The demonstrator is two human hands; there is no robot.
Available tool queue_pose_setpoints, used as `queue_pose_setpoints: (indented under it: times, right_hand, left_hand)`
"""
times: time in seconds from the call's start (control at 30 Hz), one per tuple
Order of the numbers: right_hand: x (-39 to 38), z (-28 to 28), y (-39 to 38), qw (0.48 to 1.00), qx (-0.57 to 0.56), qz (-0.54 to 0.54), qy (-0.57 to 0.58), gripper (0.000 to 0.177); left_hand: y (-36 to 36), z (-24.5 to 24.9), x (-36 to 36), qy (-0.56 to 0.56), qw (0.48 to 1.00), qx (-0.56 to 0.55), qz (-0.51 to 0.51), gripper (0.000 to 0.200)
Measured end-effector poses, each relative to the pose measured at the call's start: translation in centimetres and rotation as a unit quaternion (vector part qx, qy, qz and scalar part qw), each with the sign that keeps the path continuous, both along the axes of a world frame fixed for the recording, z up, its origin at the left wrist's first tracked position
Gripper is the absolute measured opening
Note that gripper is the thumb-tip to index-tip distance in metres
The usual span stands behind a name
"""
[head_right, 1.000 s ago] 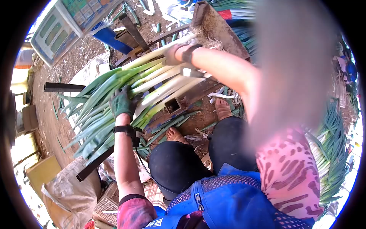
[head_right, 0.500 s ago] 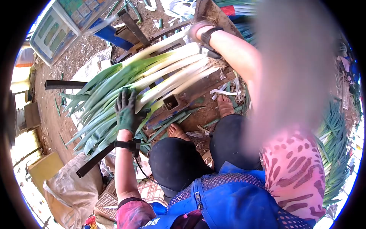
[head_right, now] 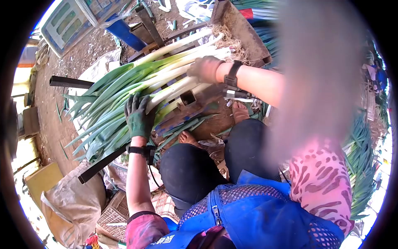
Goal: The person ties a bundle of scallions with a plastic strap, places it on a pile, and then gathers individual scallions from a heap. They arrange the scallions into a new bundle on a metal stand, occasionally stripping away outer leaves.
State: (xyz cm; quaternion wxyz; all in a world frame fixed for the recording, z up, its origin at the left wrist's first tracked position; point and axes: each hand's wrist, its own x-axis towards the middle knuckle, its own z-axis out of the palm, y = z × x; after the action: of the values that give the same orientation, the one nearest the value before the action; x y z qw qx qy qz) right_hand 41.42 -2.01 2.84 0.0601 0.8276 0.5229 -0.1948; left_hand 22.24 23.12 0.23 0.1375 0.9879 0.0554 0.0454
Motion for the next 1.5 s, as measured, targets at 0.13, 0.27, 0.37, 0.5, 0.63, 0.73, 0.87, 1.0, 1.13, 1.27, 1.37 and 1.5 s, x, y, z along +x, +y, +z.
queue_pose_setpoints:
  times: [0.13, 0.27, 0.37, 0.5, 0.63, 0.73, 0.87, 1.0, 1.13, 1.27, 1.37, 1.5]
  right_hand:
    - [2.3, -0.9, -2.8, 0.993, 0.007, -0.106, -0.056, 0.025]
    - [2.4, 0.7, -3.1, 0.988, -0.066, -0.142, -0.008, 0.031]
    - [2.4, 1.8, -2.4, 0.972, 0.116, -0.202, 0.04, 0.033]
    - [2.0, 6.7, -1.1, 0.892, 0.246, -0.284, 0.252, 0.038]
    - [1.5, 8.4, -2.3, 0.903, 0.239, -0.278, 0.224, 0.036]
    - [1.5, 8.0, -3.3, 0.867, 0.229, -0.348, 0.275, 0.029]
    - [3.4, 3.8, -4.5, 0.765, 0.359, -0.368, 0.389, 0.023]
    - [2.8, 4.6, -0.8, 0.518, 0.53, -0.493, 0.455, 0.021]
    - [1.3, 6.9, 3.7, 0.475, 0.63, -0.496, 0.362, 0.018]
    - [0.0, 9.7, 5.6, 0.465, 0.716, -0.417, 0.313, 0.013]
    - [-0.1, 11.7, 5.4, 0.497, 0.752, -0.37, 0.223, 0.013]
    - [-1.0, 14.0, 4.1, 0.624, 0.713, -0.317, -0.046, 0.036]
  left_hand:
    - [0.4, 0.7, -3.5, 0.017, 0.966, -0.256, 0.033, 0.033]
    - [-0.1, 0.0, -6.6, 0.144, 0.884, -0.438, 0.075, 0.026]
    - [-0.5, 1.2, -7.1, 0.152, 0.921, -0.357, 0.03, 0.028]
    - [-0.4, 7.4, -6.5, 0.17, 0.894, -0.412, 0.045, 0.033]
    - [0.3, 17.3, -7.5, 0.105, 0.98, -0.161, -0.058, 0.035]
    - [1.2, 23.2, -9.7, 0.069, 0.98, -0.129, -0.132, 0.037]
    - [0.7, 25.4, -11.6, 0.069, 0.935, -0.342, -0.068, 0.035]
    - [-2.5, 20.7, -8.6, 0.2, 0.831, -0.507, -0.105, 0.033]
    - [-9.5, 19.5, -2.3, 0.216, 0.667, -0.713, -0.012, 0.041]
    - [-12.7, 17.4, 0.4, 0.182, 0.581, -0.787, -0.104, 0.036]
    - [-15.9, 17.7, 0.0, 0.067, 0.603, -0.792, -0.063, 0.031]
    - [-15.3, 18.0, -0.2, 0.12, 0.51, -0.846, -0.102, 0.027]
